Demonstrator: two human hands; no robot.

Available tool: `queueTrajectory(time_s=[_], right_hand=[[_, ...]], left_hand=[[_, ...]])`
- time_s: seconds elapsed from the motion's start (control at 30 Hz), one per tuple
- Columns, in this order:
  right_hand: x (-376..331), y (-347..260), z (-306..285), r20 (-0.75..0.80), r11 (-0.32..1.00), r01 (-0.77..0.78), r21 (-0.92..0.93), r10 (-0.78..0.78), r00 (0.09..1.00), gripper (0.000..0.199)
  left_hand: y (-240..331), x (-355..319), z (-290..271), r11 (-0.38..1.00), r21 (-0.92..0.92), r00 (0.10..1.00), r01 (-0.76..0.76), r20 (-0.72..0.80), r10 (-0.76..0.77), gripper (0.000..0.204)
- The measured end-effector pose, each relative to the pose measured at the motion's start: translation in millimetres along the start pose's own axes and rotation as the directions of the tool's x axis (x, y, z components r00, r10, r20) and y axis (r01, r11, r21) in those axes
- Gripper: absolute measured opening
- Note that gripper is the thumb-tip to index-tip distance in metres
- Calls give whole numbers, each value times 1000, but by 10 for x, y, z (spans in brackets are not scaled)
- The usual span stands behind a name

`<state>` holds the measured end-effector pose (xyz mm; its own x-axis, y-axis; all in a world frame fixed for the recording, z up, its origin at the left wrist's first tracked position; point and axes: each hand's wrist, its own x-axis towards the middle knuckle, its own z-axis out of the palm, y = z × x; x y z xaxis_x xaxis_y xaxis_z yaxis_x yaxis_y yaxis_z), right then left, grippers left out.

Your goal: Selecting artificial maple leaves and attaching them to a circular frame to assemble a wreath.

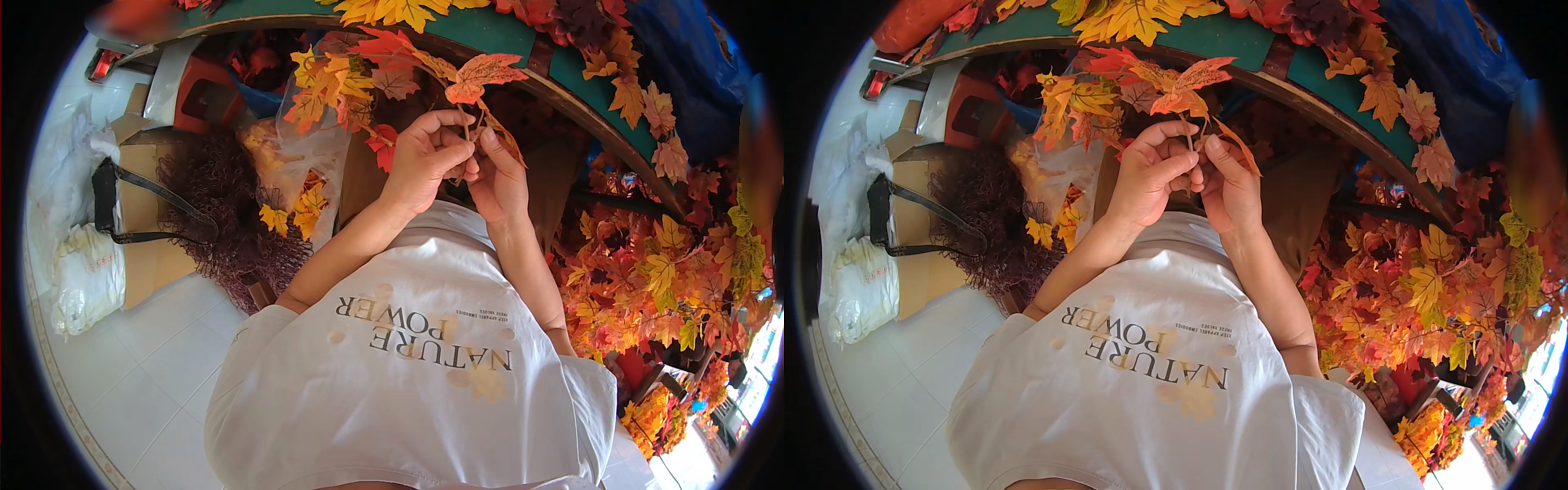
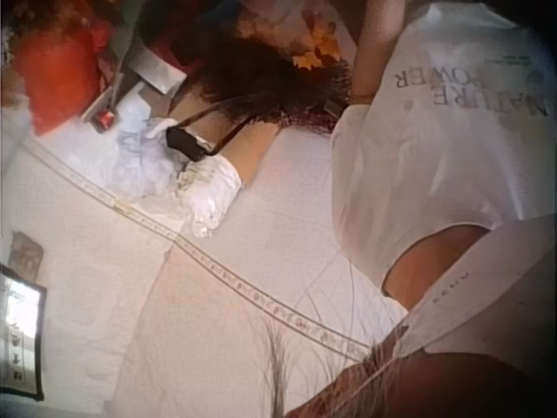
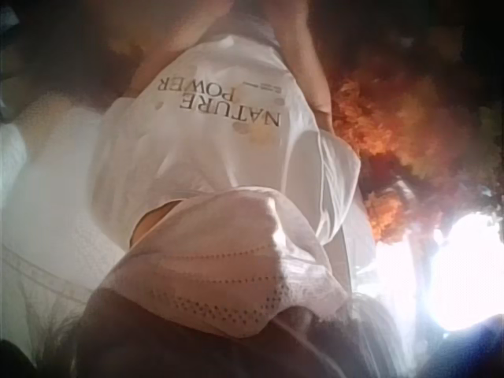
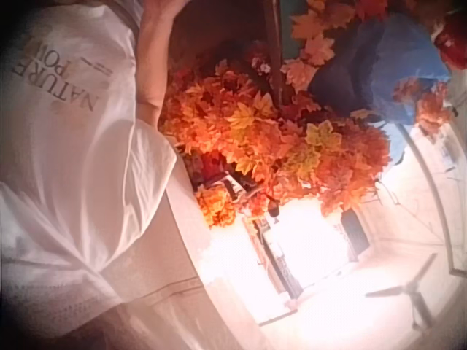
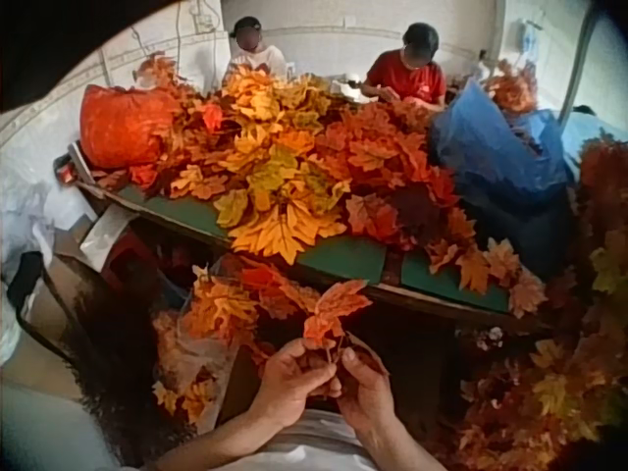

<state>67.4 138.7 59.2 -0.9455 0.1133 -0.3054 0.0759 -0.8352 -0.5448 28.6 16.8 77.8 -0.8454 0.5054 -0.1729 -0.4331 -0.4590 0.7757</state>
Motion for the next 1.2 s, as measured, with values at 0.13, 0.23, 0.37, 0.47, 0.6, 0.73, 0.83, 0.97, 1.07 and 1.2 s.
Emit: queueTrajectory(time_s=[0.13,0.23,0.37,0.47,0.6,0.73,0.83,0.97,1.07,1.2], right_hand=[[5,2,12,6,997,40,-67,-40,999,14],[5,0,22,-4,988,93,-120,-94,996,11],[-12,24,42,16,939,181,-291,-184,983,8],[10,45,-23,54,873,205,-443,-203,978,7],[39,54,20,121,736,245,-631,-219,968,13],[77,251,32,363,535,427,-729,-228,904,23],[130,237,129,415,223,475,-851,-268,869,13],[338,142,325,590,-50,612,-790,-333,735,12],[432,114,380,741,-339,682,-648,-75,667,10],[737,-414,864,901,-553,748,-366,-8,434,16]], left_hand=[[3,19,-6,1000,4,1000,6,-2,-6,27],[7,33,8,999,-40,1000,-6,-29,5,23],[-54,44,-71,999,-9,999,-35,-29,34,25],[-87,66,-126,998,-43,997,-50,-59,47,24],[-55,25,-106,984,-135,986,-112,-137,93,22],[-52,124,-273,924,-259,948,-281,-222,226,8],[54,174,-315,916,-209,897,-341,-363,251,14],[12,187,-333,940,-101,880,-326,-396,263,29],[69,210,-443,956,-175,897,-235,-419,144,25],[30,276,-644,886,-380,881,-265,-469,62,24]])
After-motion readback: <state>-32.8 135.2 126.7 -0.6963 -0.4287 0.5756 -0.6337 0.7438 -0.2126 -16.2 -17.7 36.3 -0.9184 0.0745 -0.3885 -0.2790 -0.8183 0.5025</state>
